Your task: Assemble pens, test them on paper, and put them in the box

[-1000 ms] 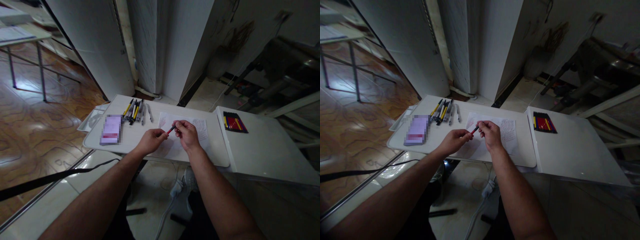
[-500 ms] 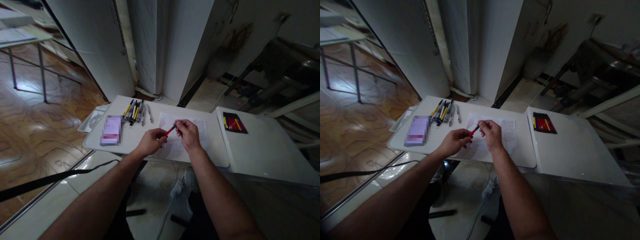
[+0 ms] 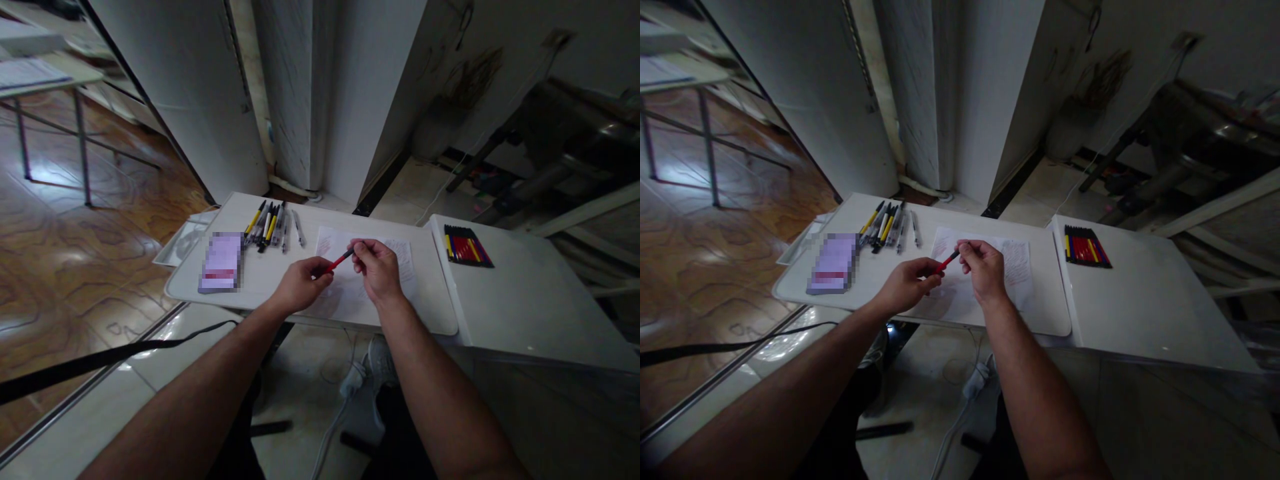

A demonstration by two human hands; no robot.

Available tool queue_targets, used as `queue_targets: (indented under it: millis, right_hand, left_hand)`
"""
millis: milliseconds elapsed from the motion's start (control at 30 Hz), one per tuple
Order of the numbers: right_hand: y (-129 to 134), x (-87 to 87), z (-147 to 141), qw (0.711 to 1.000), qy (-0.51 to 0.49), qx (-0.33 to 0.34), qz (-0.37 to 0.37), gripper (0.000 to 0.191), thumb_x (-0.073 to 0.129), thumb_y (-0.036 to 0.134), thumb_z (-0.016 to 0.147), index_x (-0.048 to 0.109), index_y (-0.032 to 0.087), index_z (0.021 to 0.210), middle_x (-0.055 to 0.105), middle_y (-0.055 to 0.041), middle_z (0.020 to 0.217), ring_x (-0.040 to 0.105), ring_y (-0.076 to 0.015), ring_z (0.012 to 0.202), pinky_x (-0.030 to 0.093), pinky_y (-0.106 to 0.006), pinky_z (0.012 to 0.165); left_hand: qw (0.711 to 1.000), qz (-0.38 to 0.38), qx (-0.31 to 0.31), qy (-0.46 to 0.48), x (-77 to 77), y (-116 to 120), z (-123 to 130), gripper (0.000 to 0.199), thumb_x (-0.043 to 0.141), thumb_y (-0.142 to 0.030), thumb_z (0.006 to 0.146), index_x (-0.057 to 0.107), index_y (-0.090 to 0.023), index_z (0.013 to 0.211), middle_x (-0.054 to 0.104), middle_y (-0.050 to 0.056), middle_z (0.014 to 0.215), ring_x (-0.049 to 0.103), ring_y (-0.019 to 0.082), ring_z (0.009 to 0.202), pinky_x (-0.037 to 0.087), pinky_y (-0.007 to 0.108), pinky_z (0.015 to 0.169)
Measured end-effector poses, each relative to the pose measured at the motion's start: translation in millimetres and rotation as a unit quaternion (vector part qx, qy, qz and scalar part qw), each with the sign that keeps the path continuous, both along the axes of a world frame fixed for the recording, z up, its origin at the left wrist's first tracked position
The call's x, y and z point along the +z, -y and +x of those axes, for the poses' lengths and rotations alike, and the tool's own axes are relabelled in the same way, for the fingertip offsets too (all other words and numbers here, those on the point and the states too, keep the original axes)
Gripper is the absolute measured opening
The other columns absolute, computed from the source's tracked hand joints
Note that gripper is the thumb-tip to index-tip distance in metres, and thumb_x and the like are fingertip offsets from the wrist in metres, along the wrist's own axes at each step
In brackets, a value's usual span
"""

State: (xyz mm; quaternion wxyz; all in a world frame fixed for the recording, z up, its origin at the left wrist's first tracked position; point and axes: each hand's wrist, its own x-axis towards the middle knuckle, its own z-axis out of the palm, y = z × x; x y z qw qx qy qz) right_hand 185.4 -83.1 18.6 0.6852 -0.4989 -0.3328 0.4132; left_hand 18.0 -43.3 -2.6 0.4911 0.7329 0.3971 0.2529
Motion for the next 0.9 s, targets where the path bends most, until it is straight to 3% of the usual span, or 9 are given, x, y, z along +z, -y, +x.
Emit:
queue_targets:
  millis: [500, 900]
  right_hand:
    - [-0.7, -4.1, -2.1, 1.0, -0.004, 0.009, 0.003, 0.023, 0.074, 0.038, 0.073, 0.071, 0.018, 0.084, 0.067, -0.0013, 0.076, 0.05, -0.0072, 0.054, 0.035, -0.021, 0.043]
    - [0.9, -7.8, -9.9, 0.998, 0.038, 0.05, -0.032, 0.025, 0.074, 0.036, 0.072, 0.071, 0.017, 0.088, 0.071, -0.0034, 0.079, 0.057, -0.0104, 0.061, 0.038, -0.02, 0.044]
  left_hand:
    - [0.997, -0.045, 0.004, 0.059, -1.6, 4.1, 2.3, 0.026, 0.062, -0.032, 0.08, 0.068, -0.015, 0.099, 0.071, 0.007, 0.089, 0.063, 0.015, 0.068, 0.051, 0.023, 0.049]
    - [0.996, -0.04, -0.012, 0.083, -1.1, 5.1, 3.2, 0.025, 0.059, -0.031, 0.083, 0.066, -0.015, 0.101, 0.07, 0.007, 0.089, 0.065, 0.016, 0.07, 0.054, 0.025, 0.052]
